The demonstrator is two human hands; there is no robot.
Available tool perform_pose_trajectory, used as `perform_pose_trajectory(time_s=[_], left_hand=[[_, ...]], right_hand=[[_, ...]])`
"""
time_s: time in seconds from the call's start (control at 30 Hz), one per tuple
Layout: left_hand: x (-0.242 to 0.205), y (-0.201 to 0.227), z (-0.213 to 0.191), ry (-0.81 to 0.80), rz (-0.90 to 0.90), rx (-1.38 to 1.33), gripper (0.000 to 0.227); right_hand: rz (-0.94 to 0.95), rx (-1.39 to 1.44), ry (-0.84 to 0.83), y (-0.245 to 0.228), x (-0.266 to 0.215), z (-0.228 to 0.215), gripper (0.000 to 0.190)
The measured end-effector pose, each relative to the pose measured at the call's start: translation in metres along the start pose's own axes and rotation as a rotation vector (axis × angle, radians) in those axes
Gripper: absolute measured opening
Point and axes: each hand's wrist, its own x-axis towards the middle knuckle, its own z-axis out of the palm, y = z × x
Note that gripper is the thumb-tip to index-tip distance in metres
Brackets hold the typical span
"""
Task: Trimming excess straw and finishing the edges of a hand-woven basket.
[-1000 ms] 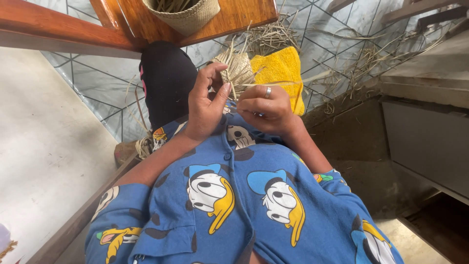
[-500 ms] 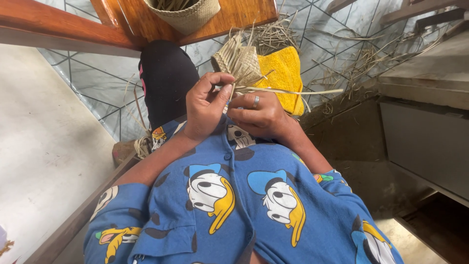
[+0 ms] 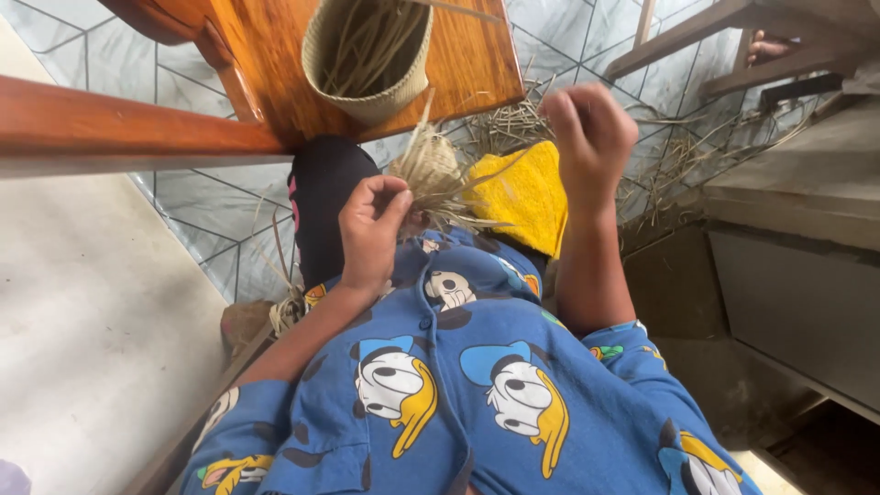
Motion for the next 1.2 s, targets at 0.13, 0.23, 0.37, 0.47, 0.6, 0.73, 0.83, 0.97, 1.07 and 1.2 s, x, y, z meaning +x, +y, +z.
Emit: perform_pose_trajectory(time_s=[0.13,0.23,0.37,0.47,0.6,0.73,0.83,0.97,1.07,1.2], left_hand=[[0.013,-0.032,-0.03,0.097,-0.008,-0.304,0.012],[0.013,-0.033,-0.052,0.189,-0.042,-0.315,0.016],[0.009,-0.043,-0.072,0.277,-0.073,-0.274,0.008],[0.004,-0.033,-0.079,0.253,-0.073,-0.092,0.009],[0.007,-0.012,-0.081,0.022,-0.099,0.299,0.007],[0.019,-0.048,-0.083,-0.043,-0.156,0.239,0.009],[0.021,-0.052,-0.084,0.021,-0.197,0.127,0.009],[0.021,-0.048,-0.083,-0.006,-0.158,0.131,0.012],[0.015,-0.029,-0.075,-0.064,-0.176,0.201,0.01],[0.01,-0.021,-0.071,-0.061,-0.183,0.292,0.011]], right_hand=[[0.429,-0.201,-0.229,0.078,0.019,0.038,0.013],[0.871,-0.16,-0.436,0.1,0.019,0.08,0.034],[1.078,0.115,-0.463,0.116,0.009,0.136,0.063],[1.058,0.223,-0.277,0.126,0.007,0.165,0.065],[0.811,0.103,0.07,0.203,-0.017,0.173,0.049],[0.918,0.28,0.142,0.304,-0.042,0.186,0.053],[1.075,0.206,0.14,0.264,-0.014,0.2,0.042],[0.876,-0.114,0.128,0.262,0.016,0.211,0.036],[0.91,-0.235,0.08,0.272,0.025,0.224,0.039],[1.129,0.079,0.164,0.247,0.048,0.227,0.041]])
